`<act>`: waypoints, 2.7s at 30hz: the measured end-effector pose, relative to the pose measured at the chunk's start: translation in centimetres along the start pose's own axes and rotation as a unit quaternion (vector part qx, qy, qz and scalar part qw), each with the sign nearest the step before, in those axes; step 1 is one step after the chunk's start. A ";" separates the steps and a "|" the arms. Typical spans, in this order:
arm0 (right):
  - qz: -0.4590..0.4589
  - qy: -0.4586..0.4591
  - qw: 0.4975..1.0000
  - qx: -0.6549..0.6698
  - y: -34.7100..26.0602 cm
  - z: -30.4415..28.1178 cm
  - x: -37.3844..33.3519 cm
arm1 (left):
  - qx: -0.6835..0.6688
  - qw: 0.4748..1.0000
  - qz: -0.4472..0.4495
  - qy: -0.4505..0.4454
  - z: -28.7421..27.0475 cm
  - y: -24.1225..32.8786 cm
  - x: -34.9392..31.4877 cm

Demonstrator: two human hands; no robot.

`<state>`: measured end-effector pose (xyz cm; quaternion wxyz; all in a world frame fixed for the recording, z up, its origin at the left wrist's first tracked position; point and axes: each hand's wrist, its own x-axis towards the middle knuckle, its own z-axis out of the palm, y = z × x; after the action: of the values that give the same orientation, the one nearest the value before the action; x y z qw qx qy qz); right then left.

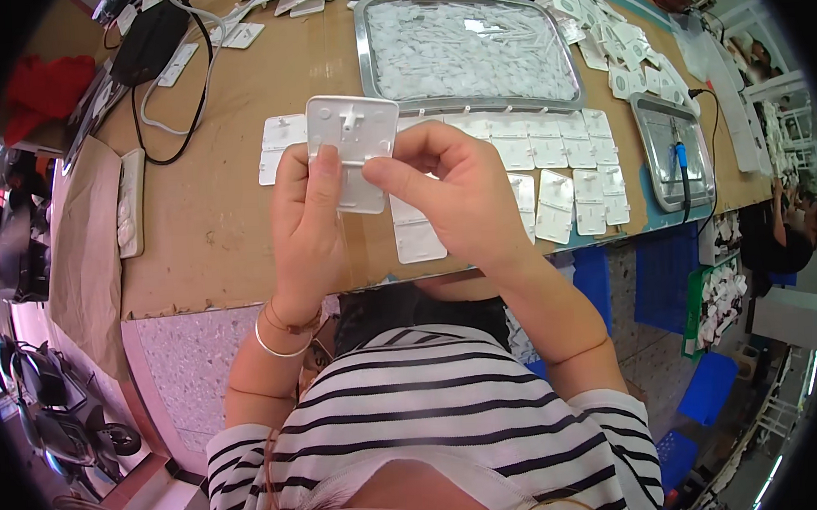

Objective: Attaching earrings to white display cards for retail packaging.

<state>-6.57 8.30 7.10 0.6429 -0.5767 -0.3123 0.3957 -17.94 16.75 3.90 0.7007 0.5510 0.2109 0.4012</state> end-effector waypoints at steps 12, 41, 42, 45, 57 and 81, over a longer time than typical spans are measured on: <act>0.147 -0.053 0.988 -0.015 1.7 1.1 -3.1 | 0.184 0.978 -0.077 -0.058 -4.6 1.2 -4.4; -0.035 0.079 0.905 -0.416 -1.7 -9.6 9.2 | 0.765 0.618 0.140 -0.119 -12.4 -3.5 22.5; -0.076 0.078 0.891 -0.441 -0.4 -10.7 11.2 | 0.697 0.666 0.209 -0.165 -12.4 -3.9 22.2; -0.106 0.070 0.830 -0.542 2.0 -12.4 16.1 | 0.670 0.684 0.243 -0.154 -13.1 -4.1 21.8; -0.092 0.057 0.885 -0.452 0.9 -11.7 15.7 | 0.565 0.801 0.193 0.044 -7.6 -1.3 20.6; -0.320 0.021 0.841 -0.436 0.2 -4.4 6.5 | -0.035 0.985 -0.101 -0.133 0.0 -0.7 7.6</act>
<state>0.39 11.82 5.97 0.4220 -0.6740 -0.6060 -0.0214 -13.21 22.78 4.34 0.7781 0.5508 0.1559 0.2584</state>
